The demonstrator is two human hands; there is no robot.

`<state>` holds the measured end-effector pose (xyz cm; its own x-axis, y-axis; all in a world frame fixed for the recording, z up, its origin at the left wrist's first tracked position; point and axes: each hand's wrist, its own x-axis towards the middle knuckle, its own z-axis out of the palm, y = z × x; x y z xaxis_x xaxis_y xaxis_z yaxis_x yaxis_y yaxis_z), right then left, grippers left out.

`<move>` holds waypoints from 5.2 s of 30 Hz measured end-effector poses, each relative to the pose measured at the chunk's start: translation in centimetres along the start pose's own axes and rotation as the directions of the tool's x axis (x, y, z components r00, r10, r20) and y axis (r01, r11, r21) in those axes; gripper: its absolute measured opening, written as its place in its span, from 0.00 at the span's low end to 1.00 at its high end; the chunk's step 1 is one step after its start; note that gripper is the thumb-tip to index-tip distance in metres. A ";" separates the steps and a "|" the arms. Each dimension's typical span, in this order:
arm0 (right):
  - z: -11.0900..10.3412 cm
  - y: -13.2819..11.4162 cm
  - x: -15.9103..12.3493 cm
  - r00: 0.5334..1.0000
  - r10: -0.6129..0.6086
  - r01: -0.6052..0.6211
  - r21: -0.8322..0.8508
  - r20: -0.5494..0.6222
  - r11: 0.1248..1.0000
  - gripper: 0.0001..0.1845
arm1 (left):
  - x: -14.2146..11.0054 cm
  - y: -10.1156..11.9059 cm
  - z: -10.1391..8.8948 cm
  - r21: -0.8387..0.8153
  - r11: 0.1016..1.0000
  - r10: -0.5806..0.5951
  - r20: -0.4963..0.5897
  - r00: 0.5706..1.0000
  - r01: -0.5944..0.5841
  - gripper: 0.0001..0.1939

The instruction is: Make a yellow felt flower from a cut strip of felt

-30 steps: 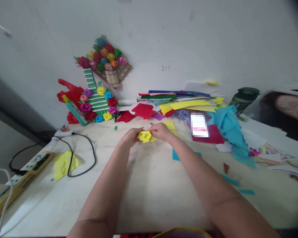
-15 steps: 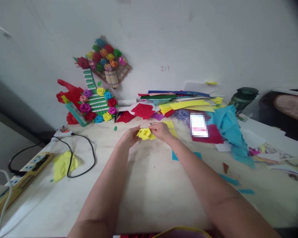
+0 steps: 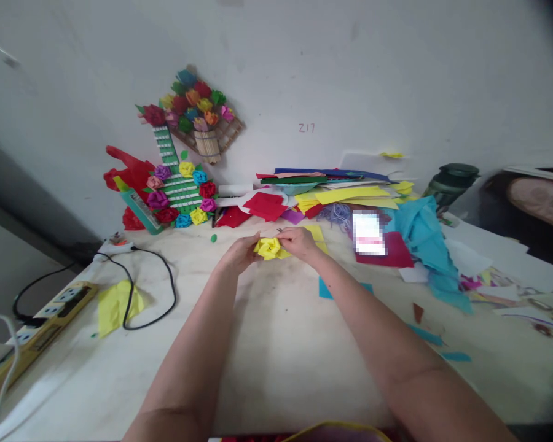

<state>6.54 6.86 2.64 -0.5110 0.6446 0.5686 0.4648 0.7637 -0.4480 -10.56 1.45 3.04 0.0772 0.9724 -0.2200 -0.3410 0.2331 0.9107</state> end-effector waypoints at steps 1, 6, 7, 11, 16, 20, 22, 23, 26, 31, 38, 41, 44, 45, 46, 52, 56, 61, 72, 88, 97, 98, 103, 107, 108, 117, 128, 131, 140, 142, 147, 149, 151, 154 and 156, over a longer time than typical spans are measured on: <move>0.0 0.0 0.0 1.000 -0.001 0.001 0.002 -0.002 1.000 0.12 | 0.0 0.0 0.0 0.011 1.000 0.008 0.002 1.000 -0.008 0.13; 0.0 0.0 0.0 1.000 -0.009 0.009 -0.006 -0.015 1.000 0.12 | 0.0 -0.1 0.1 0.048 0.998 0.040 0.002 0.999 -0.040 0.13; 0.0 0.0 0.0 1.000 -0.011 0.011 -0.006 -0.014 1.000 0.12 | 0.0 -0.1 0.1 0.053 0.998 0.039 -0.003 0.999 -0.039 0.13; 0.1 0.2 0.0 1.000 -0.008 0.008 -0.008 -0.022 1.000 0.12 | 0.0 -0.1 0.2 0.017 0.999 0.037 -0.014 0.999 -0.037 0.14; 0.2 0.4 0.0 0.999 0.004 -0.003 0.010 -0.034 1.000 0.12 | 0.3 0.0 0.0 -0.062 0.998 -0.003 0.041 0.999 0.006 0.14; 0.2 0.3 0.1 0.999 -0.003 0.003 0.004 -0.051 1.000 0.12 | 0.2 0.0 0.0 -0.037 0.999 0.026 0.024 0.999 -0.025 0.12; 0.1 0.1 0.1 0.998 -0.014 0.013 -0.015 -0.062 1.000 0.13 | 0.0 0.0 0.1 0.000 0.999 0.051 0.020 0.998 -0.051 0.13; 0.0 -0.1 0.0 0.998 -0.026 0.024 -0.027 -0.063 0.999 0.13 | -0.1 0.0 0.2 0.018 0.998 0.063 0.015 0.998 -0.064 0.13; -0.2 -0.5 0.0 0.995 -0.073 0.070 -0.053 -0.065 0.996 0.14 | -0.4 0.2 0.4 0.046 0.996 0.080 -0.012 0.997 -0.079 0.12; -0.3 -0.6 -0.2 0.990 -0.123 0.117 -0.101 -0.065 0.988 0.14 | -0.3 0.4 0.6 -0.004 0.999 0.038 -0.030 0.999 -0.038 0.10; -0.5 0.3 0.2 0.992 -0.125 0.125 -0.055 0.003 0.991 0.14 | -0.3 0.4 0.6 0.164 0.978 0.133 -0.033 0.991 -0.126 0.11; -0.7 0.6 0.3 0.996 -0.067 0.069 -0.030 0.062 0.997 0.15 | -0.3 0.4 0.6 0.252 0.948 0.199 0.009 0.980 -0.195 0.13; -0.7 0.8 0.3 0.994 -0.022 0.019 0.034 0.111 0.999 0.15 | -0.5 0.5 0.6 0.317 0.912 0.250 0.070 0.966 -0.259 0.14; -0.7 0.9 0.3 0.992 -0.018 0.011 0.059 0.123 0.998 0.14 | -0.5 0.6 0.6 0.338 0.900 0.263 0.082 0.961 -0.275 0.14; -0.8 1.0 0.3 0.991 -0.018 0.007 0.084 0.133 0.996 0.14 | -0.6 0.6 0.7 0.359 0.889 0.271 0.090 0.958 -0.285 0.14; -1.4 0.7 0.4 0.979 -0.039 0.003 0.175 0.201 0.984 0.15 | -0.8 0.6 0.6 0.433 0.843 0.301 0.113 0.947 -0.319 0.15; -1.6 0.5 0.4 0.965 -0.029 -0.019 0.178 0.262 0.984 0.15 | -0.6 0.4 0.2 0.465 0.823 0.301 0.127 0.945 -0.325 0.15; -1.7 0.5 0.4 0.973 -0.038 0.010 0.121 0.228 0.993 0.14 | -0.5 0.3 0.0 0.497 0.799 0.313 0.136 0.940 -0.337 0.14; -1.2 0.2 0.4 0.991 -0.111 0.112 -0.018 0.070 0.994 0.14 | -0.5 0.3 0.4 0.325 0.918 0.210 0.093 0.973 -0.229 0.14; -0.8 -0.1 0.0 0.996 -0.081 0.084 -0.082 0.043 0.993 0.13 | -0.3 -0.1 0.4 0.242 0.950 0.191 0.061 0.980 -0.200 0.11; -0.5 -0.4 -0.3 0.994 -0.102 0.106 -0.082 0.050 0.991 0.13 | -0.1 -0.3 -0.1 0.322 0.921 0.220 0.038 0.975 -0.220 0.09; -0.4 -0.2 -0.3 0.994 -0.098 0.101 -0.070 0.052 0.992 0.13 | -0.1 -0.3 0.0 0.337 0.914 0.226 0.043 0.973 -0.227 0.09; -0.3 0.7 0.0 0.992 -0.058 0.052 0.050 0.115 0.997 0.14 | -0.1 -0.2 0.1 0.428 0.865 0.264 0.059 0.963 -0.263 0.12; -0.3 1.4 0.2 0.975 -0.002 -0.029 0.135 0.223 0.990 0.16 | -0.2 -0.3 0.3 0.505 0.813 0.295 0.074 0.953 -0.291 0.14; -0.4 1.6 0.2 0.968 0.014 -0.052 0.147 0.251 0.988 0.17 | -0.2 -0.3 0.3 0.524 0.799 0.301 0.080 0.950 -0.297 0.14; -0.7 1.4 0.2 0.974 0.018 -0.036 0.074 0.226 0.997 0.15 | -0.5 0.0 0.8 0.608 0.734 0.321 0.084 0.943 -0.304 0.15; -0.8 0.4 0.1 0.984 -0.057 0.071 -0.082 0.168 0.994 0.13 | 0.1 -0.5 -0.1 0.517 0.807 0.289 0.074 0.954 -0.285 0.11; -0.8 0.4 0.0 0.985 -0.073 0.088 -0.089 0.156 0.992 0.14 | 0.2 -0.6 -0.1 0.512 0.814 0.292 0.048 0.955 -0.275 0.10; -0.2 0.7 -0.1 0.987 -0.082 0.097 -0.103 0.142 0.990 0.13 | 0.3 -0.9 -0.1 0.414 0.870 0.268 0.059 0.962 -0.268 0.09; -0.2 0.6 -0.1 0.988 -0.081 0.092 -0.082 0.128 0.992 0.13 | 0.2 -0.8 -0.1 0.407 0.869 0.280 0.067 0.958 -0.283 0.09; -0.6 0.3 0.0 0.993 -0.103 0.105 -0.036 0.059 0.994 0.16 | 0.1 -0.4 0.3 0.378 0.871 0.323 0.043 0.945 -0.315 0.11; -0.9 0.2 0.0 0.993 -0.117 0.117 -0.012 0.036 0.993 0.16 | 0.0 -0.3 0.6 0.328 0.890 0.326 0.023 0.945 -0.315 0.13; -1.1 0.1 0.0 0.992 -0.123 0.123 0.009 0.018 0.992 0.16 | -0.1 -0.1 0.8 0.251 0.919 0.309 0.013 0.951 -0.303 0.16; -1.2 0.0 0.1 0.994 -0.114 0.114 0.033 0.000 0.993 0.16 | -0.5 0.2 0.8 0.186 0.935 0.296 0.066 0.953 -0.303 0.18; -1.2 0.0 0.1 0.992 -0.125 0.125 0.048 -0.015 0.991 0.16 | -0.8 0.3 0.9 0.207 0.917 0.321 0.125 0.939 -0.341 0.18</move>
<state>7.36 6.85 3.56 -0.5543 0.5437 0.6302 0.3617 0.8393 -0.4059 -9.92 0.77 3.81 0.0802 0.9883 0.1299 -0.1454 -0.1174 0.9824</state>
